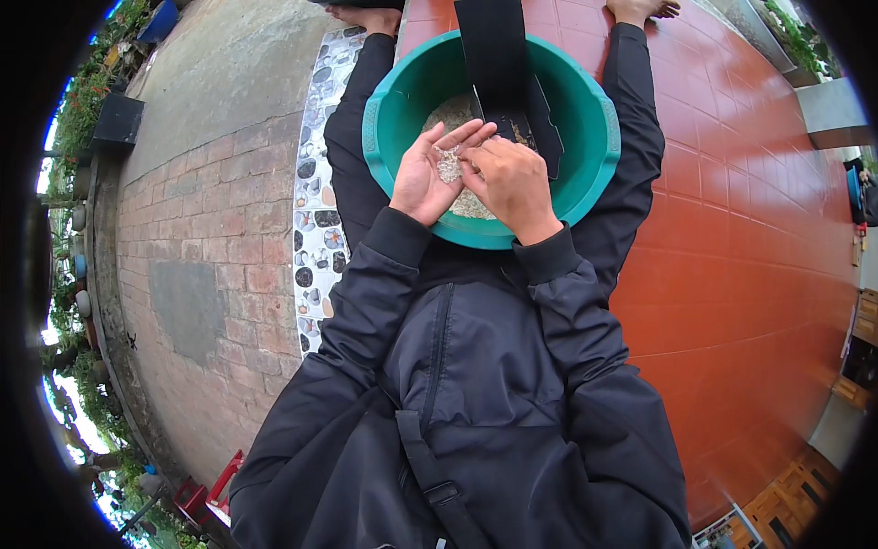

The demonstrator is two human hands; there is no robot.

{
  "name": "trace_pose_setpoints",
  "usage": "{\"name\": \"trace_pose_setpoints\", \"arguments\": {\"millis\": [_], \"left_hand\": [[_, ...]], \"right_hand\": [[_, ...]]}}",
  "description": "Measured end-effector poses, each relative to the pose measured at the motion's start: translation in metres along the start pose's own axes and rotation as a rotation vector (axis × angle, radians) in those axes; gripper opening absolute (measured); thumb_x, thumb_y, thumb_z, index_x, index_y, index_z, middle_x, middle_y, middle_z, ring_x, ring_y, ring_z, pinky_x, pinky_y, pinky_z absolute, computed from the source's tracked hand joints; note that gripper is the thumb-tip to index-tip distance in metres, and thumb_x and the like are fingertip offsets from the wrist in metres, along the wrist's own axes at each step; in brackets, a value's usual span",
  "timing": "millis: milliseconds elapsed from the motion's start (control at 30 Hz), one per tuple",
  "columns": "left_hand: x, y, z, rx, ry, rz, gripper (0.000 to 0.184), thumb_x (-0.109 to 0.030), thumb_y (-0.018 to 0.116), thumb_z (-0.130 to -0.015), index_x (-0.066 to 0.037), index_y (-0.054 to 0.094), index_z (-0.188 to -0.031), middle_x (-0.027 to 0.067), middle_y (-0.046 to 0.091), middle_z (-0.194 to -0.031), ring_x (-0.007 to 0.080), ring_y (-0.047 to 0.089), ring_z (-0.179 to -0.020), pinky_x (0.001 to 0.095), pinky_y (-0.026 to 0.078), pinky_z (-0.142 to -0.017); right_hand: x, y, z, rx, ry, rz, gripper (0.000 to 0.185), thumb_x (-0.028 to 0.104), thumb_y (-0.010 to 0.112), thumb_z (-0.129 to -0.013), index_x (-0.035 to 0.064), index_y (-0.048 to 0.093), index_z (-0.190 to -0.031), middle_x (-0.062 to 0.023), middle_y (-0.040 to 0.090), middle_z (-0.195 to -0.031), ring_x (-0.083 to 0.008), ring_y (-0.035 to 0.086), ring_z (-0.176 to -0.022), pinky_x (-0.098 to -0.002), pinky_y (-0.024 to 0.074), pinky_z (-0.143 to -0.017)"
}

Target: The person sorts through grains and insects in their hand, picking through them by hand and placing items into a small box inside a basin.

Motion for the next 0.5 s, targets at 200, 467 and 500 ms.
{"name": "trace_pose_setpoints", "arguments": {"millis": [200, 467, 500], "left_hand": [[0.0007, -0.0029, -0.0007, 0.014, 0.017, -0.015, 0.054, -0.032, 0.031, -0.104, 0.009, 0.044, -0.137, 0.0231, 0.049, -0.141, 0.0325, 0.045, -0.133, 0.0416, 0.033, -0.115], [0.0006, -0.0018, -0.0006, 0.009, 0.007, -0.012, 0.055, -0.034, 0.032, -0.104, 0.008, 0.044, -0.137, 0.0235, 0.048, -0.142, 0.035, 0.044, -0.134, 0.0436, 0.035, -0.114], [0.0014, -0.0029, -0.0015, 0.01, 0.003, 0.014, 0.054, -0.034, 0.032, -0.104, 0.008, 0.045, -0.137, 0.0231, 0.049, -0.141, 0.0348, 0.045, -0.134, 0.0435, 0.035, -0.114]], "right_hand": [[0.0027, 0.0042, 0.0007, -0.034, -0.004, 0.02, 0.012, 0.011, 0.071, -0.076, 0.0062, 0.069, -0.087, -0.008, 0.066, -0.082, -0.0255, 0.064, -0.075, -0.0358, 0.0515, -0.067], [-0.0017, 0.0007, 0.0069, 0.029, 0.329, -0.373, 0.017, 0.009, 0.073, -0.078, 0.0035, 0.074, -0.095, -0.0099, 0.069, -0.079, -0.0195, 0.067, -0.067, -0.0281, 0.0518, -0.063], [-0.0023, 0.0005, 0.0073, 0.029, 0.328, -0.373, 0.017, 0.009, 0.073, -0.078, 0.0035, 0.074, -0.095, -0.0099, 0.069, -0.079, -0.0195, 0.067, -0.067, -0.0281, 0.0518, -0.063]]}}
Point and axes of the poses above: each hand's wrist, its own z-axis away from the middle knuckle, its own y-axis out of the palm, x = y × z, the point moved 2 cm from there along -z, towards the middle knuckle
